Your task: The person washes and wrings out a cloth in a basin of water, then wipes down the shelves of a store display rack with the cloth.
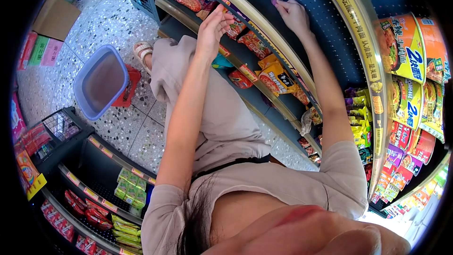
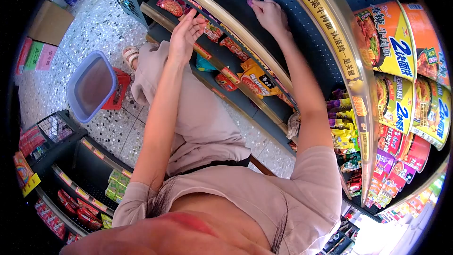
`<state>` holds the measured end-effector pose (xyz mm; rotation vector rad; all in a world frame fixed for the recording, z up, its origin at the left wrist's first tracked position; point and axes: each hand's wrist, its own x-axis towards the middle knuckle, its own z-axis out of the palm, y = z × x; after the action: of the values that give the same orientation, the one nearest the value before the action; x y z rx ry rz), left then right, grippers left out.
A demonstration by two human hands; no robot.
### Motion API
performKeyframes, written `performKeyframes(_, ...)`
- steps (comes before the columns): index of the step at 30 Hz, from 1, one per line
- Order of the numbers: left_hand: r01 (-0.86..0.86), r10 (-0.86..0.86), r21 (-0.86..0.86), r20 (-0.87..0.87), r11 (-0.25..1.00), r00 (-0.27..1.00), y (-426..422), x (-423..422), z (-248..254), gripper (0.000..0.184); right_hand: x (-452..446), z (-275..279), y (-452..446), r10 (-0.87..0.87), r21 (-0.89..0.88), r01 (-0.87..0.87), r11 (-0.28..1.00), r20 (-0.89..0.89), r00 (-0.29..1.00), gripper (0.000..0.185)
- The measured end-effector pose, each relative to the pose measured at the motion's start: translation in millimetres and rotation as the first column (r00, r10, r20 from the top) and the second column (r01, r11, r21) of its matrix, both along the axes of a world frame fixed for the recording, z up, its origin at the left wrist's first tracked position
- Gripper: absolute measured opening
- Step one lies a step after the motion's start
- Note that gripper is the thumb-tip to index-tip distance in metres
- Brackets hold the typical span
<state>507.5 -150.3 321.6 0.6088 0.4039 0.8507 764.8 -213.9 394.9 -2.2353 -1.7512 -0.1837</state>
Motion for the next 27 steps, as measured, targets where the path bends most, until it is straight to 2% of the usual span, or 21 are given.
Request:
performKeyframes(4, -0.015, 0.015, -0.011, 0.021, 1.000, 1.000, -0.2, 2.1, 0.0, 0.048, 13.2, -2.6, 22.3, -0.030, 0.012, 0.029, 0.999, 0.027, 0.999, 0.023)
performKeyframes(7, -0.029, 0.030, -0.026, 0.041, 0.999, 0.999, 1.9, 3.2, -3.0, 0.046, 27.0, -11.8, 45.5, -0.134, 0.026, 0.132, 0.991, 0.082, 0.988, 0.026)
performKeyframes(11, -0.053, 0.057, -0.067, 0.057, 0.996, 0.997, 2.9, 3.6, -1.6, 0.046, 33.2, -4.2, 74.5, -0.311, -0.101, 0.309, 0.946, -0.005, 0.950, 0.028)
performKeyframes(15, -0.054, 0.057, -0.061, 0.056, 0.997, 0.997, 4.8, 3.2, -1.0, 0.046, 56.3, -16.3, 98.2, -0.290, -0.013, 0.292, 0.956, 0.081, 0.954, 0.027)
performKeyframes(16, -0.054, 0.057, -0.060, 0.056, 0.997, 0.997, 4.8, 3.0, -0.8, 0.047, 61.5, -17.5, 105.7, -0.342, -0.075, 0.350, 0.934, 0.107, 0.934, 0.027)
performKeyframes(19, -0.055, 0.058, -0.055, 0.053, 0.997, 0.997, 5.3, 2.1, 0.0, 0.047, 36.4, 1.1, 108.3, -0.350, -0.017, 0.350, 0.936, 0.027, 0.936, 0.031)
performKeyframes(23, -0.032, 0.033, -0.038, 0.037, 0.999, 0.999, 4.5, 0.7, 0.6, 0.046, 56.8, -11.0, 110.2, -0.382, -0.101, 0.399, 0.912, 0.148, 0.912, 0.027)
performKeyframes(27, -0.021, 0.022, -0.015, 0.029, 1.000, 0.999, 3.8, -0.8, -0.3, 0.047, 55.0, -6.7, 102.1, -0.409, -0.153, 0.426, 0.892, 0.133, 0.903, 0.027)
